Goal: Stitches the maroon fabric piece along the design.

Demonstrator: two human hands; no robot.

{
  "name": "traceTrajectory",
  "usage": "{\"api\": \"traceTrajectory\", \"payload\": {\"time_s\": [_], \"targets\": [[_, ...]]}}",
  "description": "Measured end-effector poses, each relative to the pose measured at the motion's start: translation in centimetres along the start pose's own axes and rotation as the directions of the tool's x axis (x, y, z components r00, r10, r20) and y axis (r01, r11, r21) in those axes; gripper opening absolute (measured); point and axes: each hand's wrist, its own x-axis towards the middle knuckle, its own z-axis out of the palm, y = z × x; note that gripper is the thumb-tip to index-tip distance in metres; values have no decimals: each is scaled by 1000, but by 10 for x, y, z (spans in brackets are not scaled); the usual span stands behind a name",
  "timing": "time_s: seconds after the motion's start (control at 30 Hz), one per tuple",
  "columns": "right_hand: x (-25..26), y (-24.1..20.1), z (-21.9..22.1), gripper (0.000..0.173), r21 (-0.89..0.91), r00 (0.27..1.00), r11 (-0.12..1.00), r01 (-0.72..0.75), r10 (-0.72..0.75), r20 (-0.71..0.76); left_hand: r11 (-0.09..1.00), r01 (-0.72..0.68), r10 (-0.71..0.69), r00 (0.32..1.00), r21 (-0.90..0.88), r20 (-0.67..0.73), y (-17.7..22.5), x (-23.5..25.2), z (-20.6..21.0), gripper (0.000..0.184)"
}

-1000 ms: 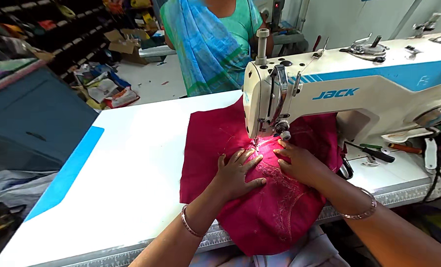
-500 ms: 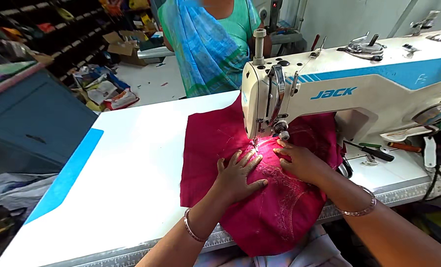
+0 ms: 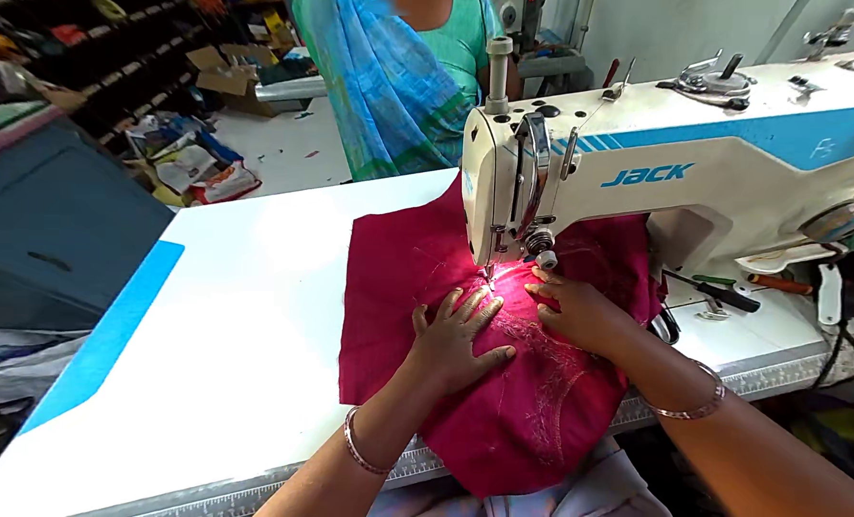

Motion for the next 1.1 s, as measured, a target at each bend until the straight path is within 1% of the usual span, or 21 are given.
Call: {"api": "traceTrajectory", "payload": {"time_s": [0.8,1.0,1.1], "targets": [[5,-2,-4,40,-9,999,1000,-5,6,32,1000,-6,7,1000,10,-14,-3,4,-2,71],[6,-1,-4,39,7,1000,1000,1,-1,2,1000,-7,6,999,-21,-42,-3,5,0,72],[8,-1,-3,39,13,1000,1000,-6,6,-1,1000,0,-1,1000,-13,-28,-2,5,-1,72]]}}
